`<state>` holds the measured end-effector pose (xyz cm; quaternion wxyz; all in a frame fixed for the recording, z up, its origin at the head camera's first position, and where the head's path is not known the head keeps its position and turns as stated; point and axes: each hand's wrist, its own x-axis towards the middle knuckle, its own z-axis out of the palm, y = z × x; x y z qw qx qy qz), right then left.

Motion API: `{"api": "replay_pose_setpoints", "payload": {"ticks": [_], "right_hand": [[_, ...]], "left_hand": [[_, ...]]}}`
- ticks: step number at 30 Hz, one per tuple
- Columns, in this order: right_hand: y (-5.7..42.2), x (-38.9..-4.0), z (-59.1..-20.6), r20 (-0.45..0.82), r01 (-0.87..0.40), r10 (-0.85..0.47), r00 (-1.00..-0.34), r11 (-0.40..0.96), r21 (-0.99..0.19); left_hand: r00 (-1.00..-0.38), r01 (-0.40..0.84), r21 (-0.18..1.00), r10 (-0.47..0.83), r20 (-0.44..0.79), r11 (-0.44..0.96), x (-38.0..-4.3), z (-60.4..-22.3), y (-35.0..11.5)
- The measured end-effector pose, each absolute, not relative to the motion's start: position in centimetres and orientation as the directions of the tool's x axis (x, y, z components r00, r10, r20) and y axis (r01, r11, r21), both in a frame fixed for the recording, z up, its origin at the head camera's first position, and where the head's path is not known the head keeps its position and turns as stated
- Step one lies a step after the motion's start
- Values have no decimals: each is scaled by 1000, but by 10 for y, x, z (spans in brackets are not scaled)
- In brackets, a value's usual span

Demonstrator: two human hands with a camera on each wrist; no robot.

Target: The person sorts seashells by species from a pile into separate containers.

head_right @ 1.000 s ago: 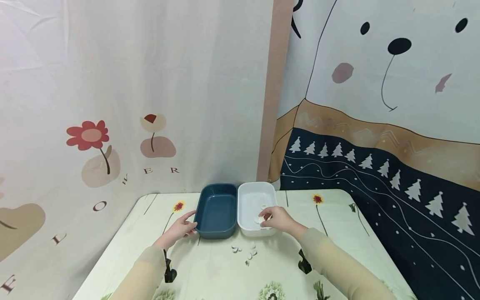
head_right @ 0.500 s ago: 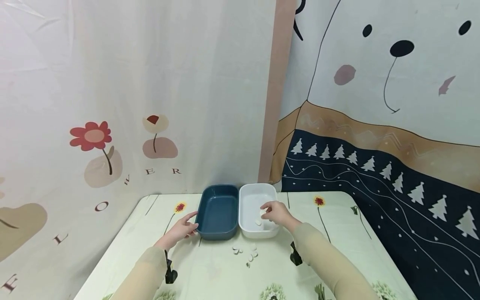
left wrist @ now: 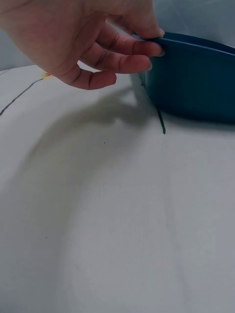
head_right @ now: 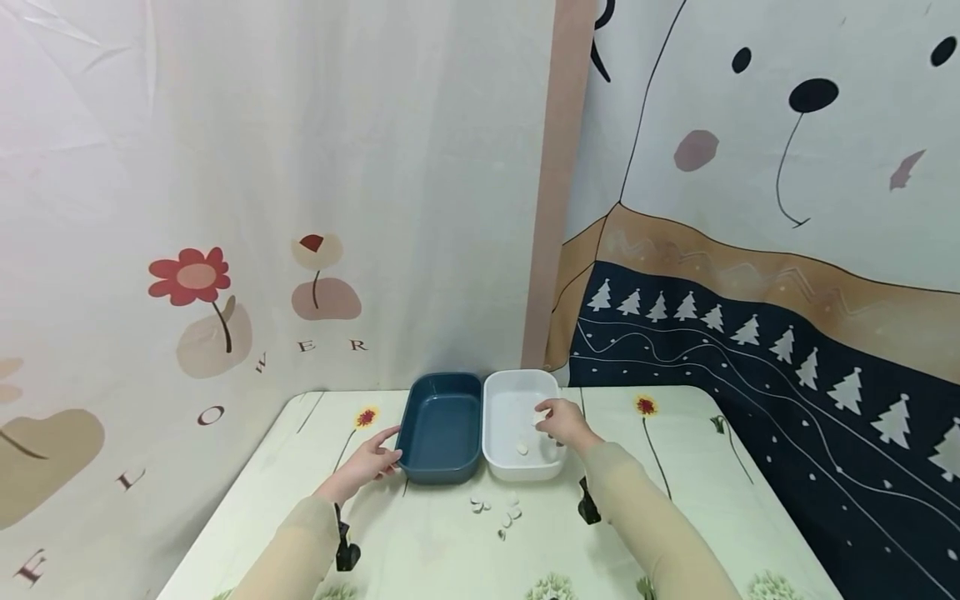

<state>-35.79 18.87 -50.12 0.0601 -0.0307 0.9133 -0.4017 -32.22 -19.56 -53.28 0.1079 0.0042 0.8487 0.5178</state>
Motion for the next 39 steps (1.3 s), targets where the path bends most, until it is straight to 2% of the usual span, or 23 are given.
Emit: {"api": "replay_pose_setpoints", "payload": {"ticks": [5,12,18,23,39], "right_hand": [[190,-359,-502,-111,22,-89,-990,670,-742],[190,-355,-502,-95,14,-86,-992,663,-749],[189,-340,-494,-68,-31,-133,-989,628,-777],[184,-330,-494,-65,-37,-140,-988,625,-780],[175,-287,-519,60,-245,-320,-945,576,-780]], "left_hand": [[-976,-101,884,127,-177,456,-323,-533,-196],[-974,-19,901,194,-113,433,-317,-530,-199],[-980,-89,880,117,-161,466,-317,-529,-193],[-982,-93,871,102,-162,483,-318,-529,-192],[-980,-99,872,106,-170,478,-321,-532,-195]]}}
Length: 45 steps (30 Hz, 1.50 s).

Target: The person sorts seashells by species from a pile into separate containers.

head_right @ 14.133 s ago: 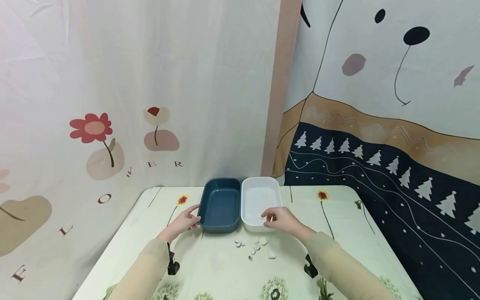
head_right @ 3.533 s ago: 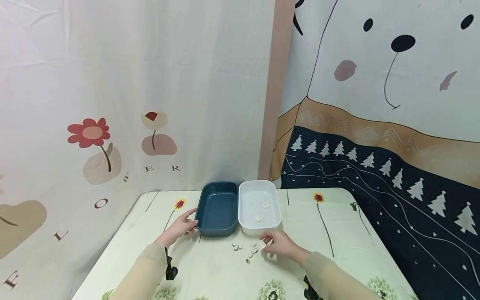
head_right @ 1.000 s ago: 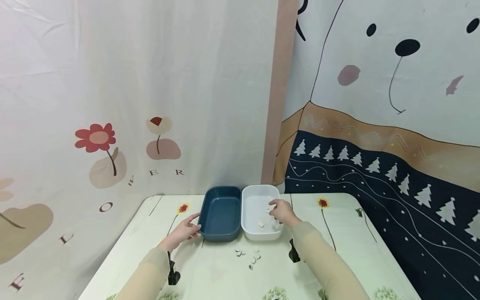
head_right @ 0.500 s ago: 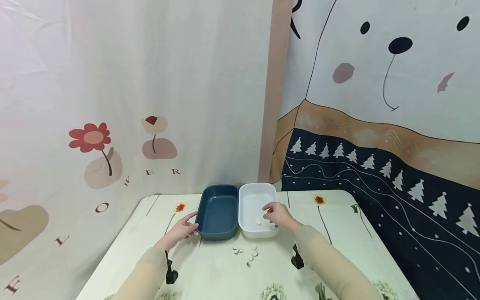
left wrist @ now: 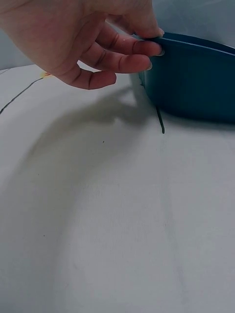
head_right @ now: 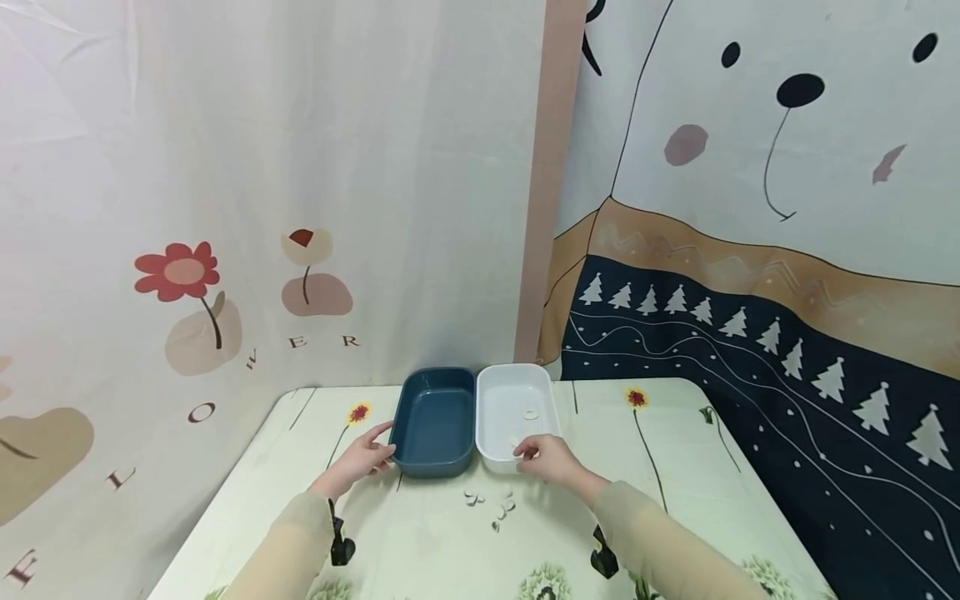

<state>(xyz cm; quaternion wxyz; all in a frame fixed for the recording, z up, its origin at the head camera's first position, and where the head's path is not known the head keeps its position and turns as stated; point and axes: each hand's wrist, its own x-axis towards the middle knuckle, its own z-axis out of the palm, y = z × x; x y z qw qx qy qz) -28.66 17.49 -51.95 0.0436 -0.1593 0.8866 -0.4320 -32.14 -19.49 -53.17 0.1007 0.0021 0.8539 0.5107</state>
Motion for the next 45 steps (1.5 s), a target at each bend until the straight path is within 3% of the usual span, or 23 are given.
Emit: {"api": "replay_pose_setpoints", "payload": {"ticks": [8,13,23,34,45], "right_hand": [[171,-276,-535,122,-342,-402,-907,538,-770],[166,-270,-547,104,-339,-437,-893,503,-795],[159,-267,-576,107,-275,-348,-931,477,-835],[147,-265,-578,47,-200,-249,-967,635,-746],[141,-262,-583,88,-216,-211,-973,713,-667]], "left_hand": [[-979,-97,873,114,-171,477,-320,-530,-195],[-978,-98,874,117,-173,476,-321,-530,-195],[-979,-105,876,107,-175,470,-320,-531,-193],[-978,-106,875,112,-179,472,-320,-529,-195],[-976,-121,875,105,-191,469,-318,-527,-193]]}}
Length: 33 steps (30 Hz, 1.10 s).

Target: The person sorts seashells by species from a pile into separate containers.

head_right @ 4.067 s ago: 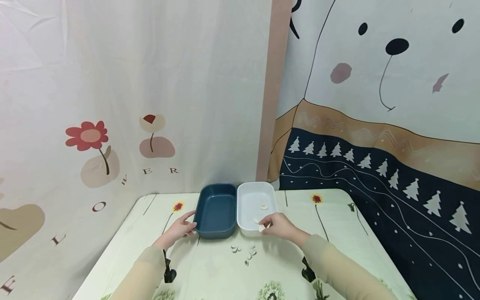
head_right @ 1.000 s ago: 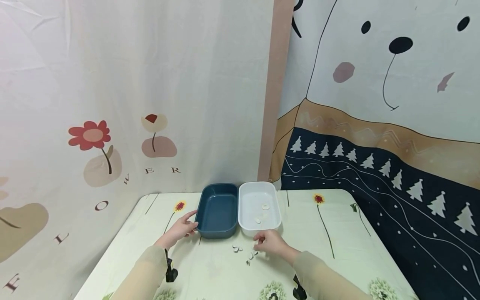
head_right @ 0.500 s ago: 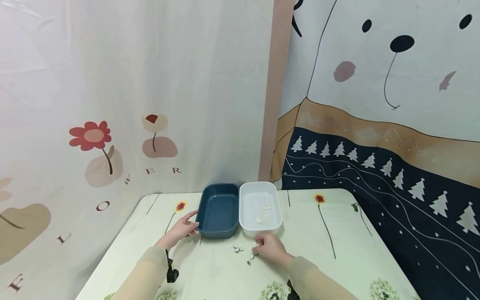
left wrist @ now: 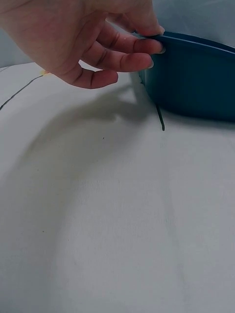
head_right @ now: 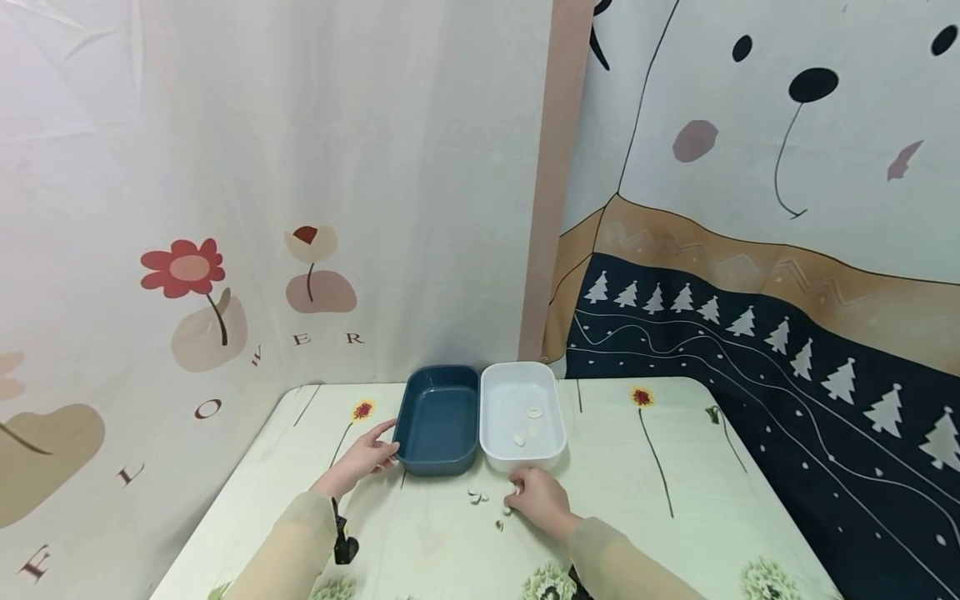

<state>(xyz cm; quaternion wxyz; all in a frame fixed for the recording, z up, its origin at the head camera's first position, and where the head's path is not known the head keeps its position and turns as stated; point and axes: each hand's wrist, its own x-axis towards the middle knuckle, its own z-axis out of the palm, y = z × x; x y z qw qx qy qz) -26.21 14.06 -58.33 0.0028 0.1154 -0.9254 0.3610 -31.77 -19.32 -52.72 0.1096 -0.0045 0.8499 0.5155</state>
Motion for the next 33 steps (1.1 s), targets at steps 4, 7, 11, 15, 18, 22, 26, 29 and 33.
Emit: {"api": "replay_pose_setpoints", "payload": {"ticks": [4,7,11,15,18,22,26,29,33], "right_hand": [[141,-262,-584,104,-224,-207,-973,728,-648],[141,-263,-585,111,-226,-203,-973,737,-637],[141,-262,-585,123,-237,-207,-971,736,-633],[141,-262,-584,122,-239,-211,-970,734,-636],[142,-262,-584,111,-230,-208,-972,734,-639],[143,-262,-584,106,-228,-210,-972,727,-648],[143,-261,-583,109,-232,-215,-971,718,-656],[144,-260,-581,111,-231,-212,-971,714,-661],[144,-260,-577,113,-228,-205,-972,717,-658]], "left_hand": [[-977,-120,877,103,-189,465,-318,-529,-193],[-976,-125,879,103,-193,460,-318,-529,-193],[-974,-138,878,100,-205,458,-318,-528,-193],[-973,-142,877,100,-210,459,-318,-528,-192],[-972,-144,880,102,-212,454,-319,-528,-192],[-972,-146,884,99,-211,445,-319,-529,-193],[-973,-146,884,97,-209,443,-320,-530,-194],[-973,-143,881,98,-208,451,-320,-531,-194],[-973,-144,879,99,-210,455,-320,-531,-194]]}}
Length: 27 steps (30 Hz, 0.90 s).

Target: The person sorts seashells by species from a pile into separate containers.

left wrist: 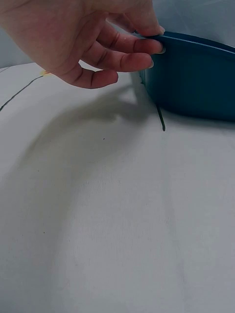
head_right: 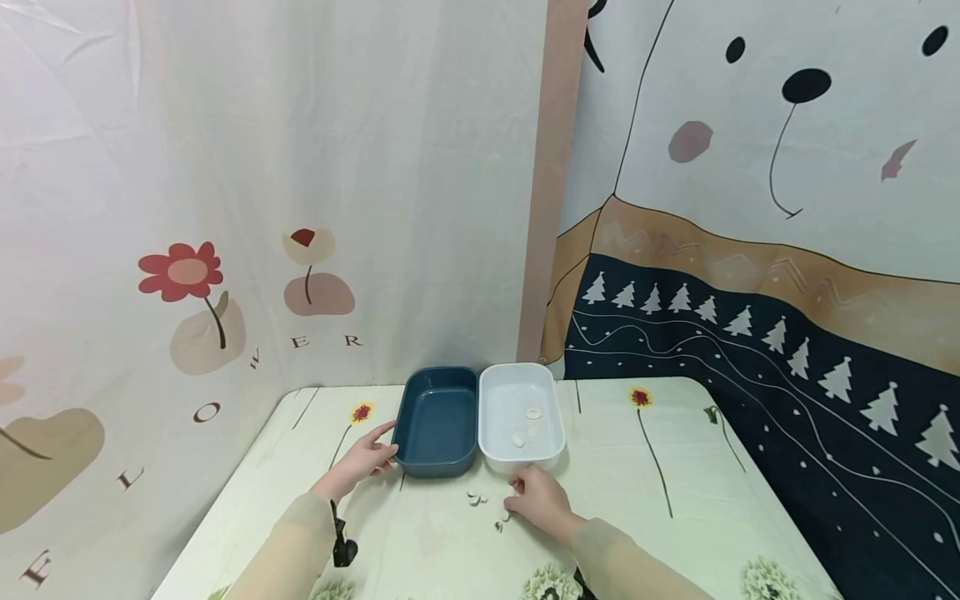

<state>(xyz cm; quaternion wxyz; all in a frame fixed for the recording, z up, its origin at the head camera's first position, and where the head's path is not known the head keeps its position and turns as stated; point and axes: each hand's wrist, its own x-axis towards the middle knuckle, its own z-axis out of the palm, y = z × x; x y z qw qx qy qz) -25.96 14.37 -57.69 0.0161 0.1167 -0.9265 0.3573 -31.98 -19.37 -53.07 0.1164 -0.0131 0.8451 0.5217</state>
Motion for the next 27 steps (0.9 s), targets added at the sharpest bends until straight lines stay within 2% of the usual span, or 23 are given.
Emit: {"api": "replay_pose_setpoints", "payload": {"ticks": [21,27], "right_hand": [[153,-251,-549,148,-345,-331,-932,690,-636],[156,-246,-538,157,-365,-357,-921,644,-673]], "left_hand": [[-976,-137,868,85,-201,477,-320,-530,-194],[-976,-135,867,88,-200,480,-321,-531,-194]]}}
